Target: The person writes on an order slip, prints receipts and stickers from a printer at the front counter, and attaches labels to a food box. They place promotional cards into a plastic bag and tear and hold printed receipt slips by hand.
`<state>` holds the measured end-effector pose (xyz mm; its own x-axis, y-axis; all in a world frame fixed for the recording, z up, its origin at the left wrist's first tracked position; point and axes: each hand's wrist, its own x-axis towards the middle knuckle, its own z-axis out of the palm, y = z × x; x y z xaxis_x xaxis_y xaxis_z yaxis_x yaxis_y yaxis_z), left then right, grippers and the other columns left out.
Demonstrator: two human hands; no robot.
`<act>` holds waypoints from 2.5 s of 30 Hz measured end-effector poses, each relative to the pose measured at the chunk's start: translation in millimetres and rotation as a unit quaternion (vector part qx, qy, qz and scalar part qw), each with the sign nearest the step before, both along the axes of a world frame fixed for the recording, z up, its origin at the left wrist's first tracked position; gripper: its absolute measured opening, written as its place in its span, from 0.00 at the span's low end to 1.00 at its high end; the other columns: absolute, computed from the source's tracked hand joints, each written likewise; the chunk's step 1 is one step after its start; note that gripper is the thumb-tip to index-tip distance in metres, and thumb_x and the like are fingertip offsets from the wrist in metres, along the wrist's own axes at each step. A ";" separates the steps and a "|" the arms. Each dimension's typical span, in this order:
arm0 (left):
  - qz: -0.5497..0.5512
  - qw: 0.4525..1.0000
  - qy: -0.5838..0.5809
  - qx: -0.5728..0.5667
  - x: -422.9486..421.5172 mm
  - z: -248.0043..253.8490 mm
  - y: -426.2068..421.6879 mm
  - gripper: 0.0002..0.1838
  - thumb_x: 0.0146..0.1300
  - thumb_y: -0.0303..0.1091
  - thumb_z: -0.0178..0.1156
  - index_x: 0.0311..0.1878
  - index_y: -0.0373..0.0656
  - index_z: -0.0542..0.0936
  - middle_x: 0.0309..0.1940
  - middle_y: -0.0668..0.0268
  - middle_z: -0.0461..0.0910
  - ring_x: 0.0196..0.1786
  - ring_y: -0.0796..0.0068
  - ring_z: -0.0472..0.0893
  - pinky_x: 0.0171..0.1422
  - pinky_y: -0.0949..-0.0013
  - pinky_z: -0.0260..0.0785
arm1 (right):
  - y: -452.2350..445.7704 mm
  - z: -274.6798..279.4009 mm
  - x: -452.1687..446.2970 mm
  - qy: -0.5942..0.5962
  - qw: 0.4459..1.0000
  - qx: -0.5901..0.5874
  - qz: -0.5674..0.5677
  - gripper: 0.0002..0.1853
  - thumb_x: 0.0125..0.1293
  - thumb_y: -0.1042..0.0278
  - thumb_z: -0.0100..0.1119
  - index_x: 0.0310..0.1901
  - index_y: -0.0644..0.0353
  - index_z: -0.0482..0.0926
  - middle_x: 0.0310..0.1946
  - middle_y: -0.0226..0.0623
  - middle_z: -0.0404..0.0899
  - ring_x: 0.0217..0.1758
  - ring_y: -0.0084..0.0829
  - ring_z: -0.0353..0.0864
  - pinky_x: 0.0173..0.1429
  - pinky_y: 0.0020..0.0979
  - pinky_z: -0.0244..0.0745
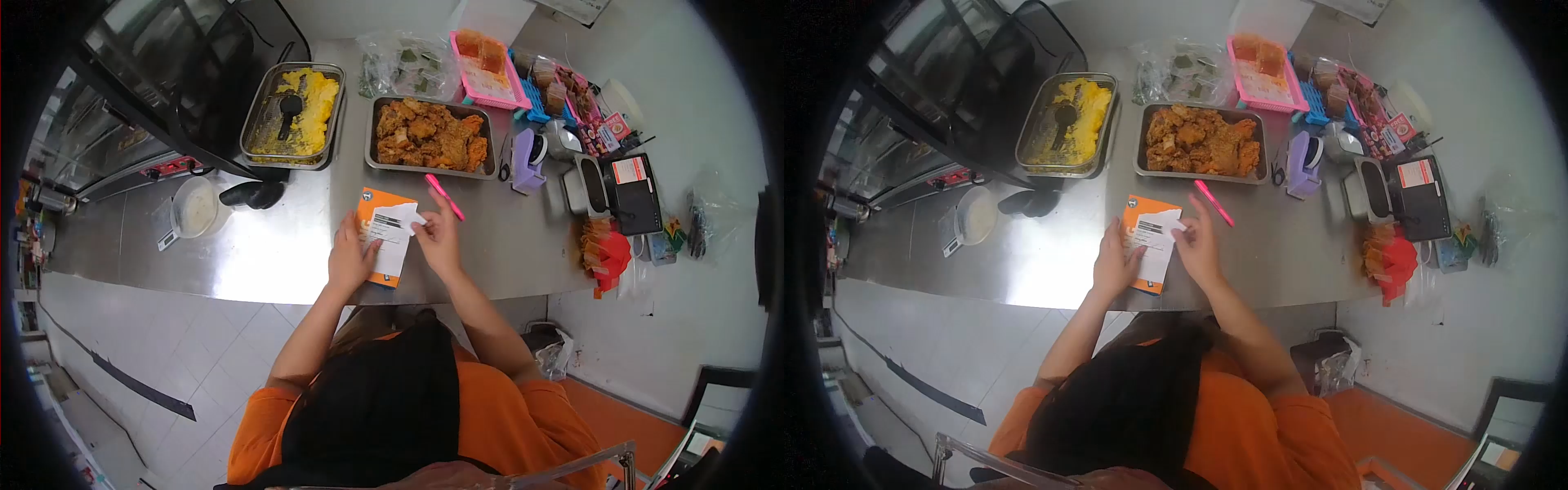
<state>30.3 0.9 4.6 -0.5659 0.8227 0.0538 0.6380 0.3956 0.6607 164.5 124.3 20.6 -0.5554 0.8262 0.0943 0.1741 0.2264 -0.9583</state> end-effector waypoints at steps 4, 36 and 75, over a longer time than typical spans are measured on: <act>0.012 0.999 -0.015 0.032 -2.9 -3.8 -1.4 0.43 0.52 0.40 0.63 0.64 0.28 0.52 0.55 0.45 0.67 0.56 0.49 0.68 0.57 0.60 0.64 | 3.1 33.2 -31.0 -0.037 0.982 -0.044 0.178 0.48 0.51 0.85 0.60 0.69 0.46 0.44 0.45 0.40 0.71 0.29 0.18 0.72 0.34 0.19 0.70; -0.008 0.997 -0.010 0.070 -5.0 -7.8 -1.3 0.33 0.51 0.35 0.64 0.57 0.36 0.60 0.53 0.52 0.66 0.55 0.49 0.68 0.55 0.55 0.65 | -5.8 4.6 -98.6 -0.309 0.937 0.100 0.131 0.44 0.44 0.76 0.66 0.63 0.56 0.51 0.52 0.58 0.61 0.50 0.53 0.73 0.51 0.41 0.72; -0.289 0.950 0.110 0.033 244.8 0.4 160.6 0.45 0.45 0.51 0.69 0.61 0.36 0.59 0.65 0.38 0.43 0.66 0.40 0.46 0.66 0.47 0.46 | 111.3 -68.8 475.1 -0.141 0.828 0.067 -0.538 0.10 0.59 0.72 0.54 0.42 0.61 0.79 0.39 0.43 0.76 0.37 0.34 0.77 0.40 0.29 0.72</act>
<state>275.1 161.5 4.9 0.0109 0.9833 0.1816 0.8613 -0.1015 0.4978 639.6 235.6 -48.2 0.4808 0.8496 0.2168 0.5565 -0.1045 -0.8243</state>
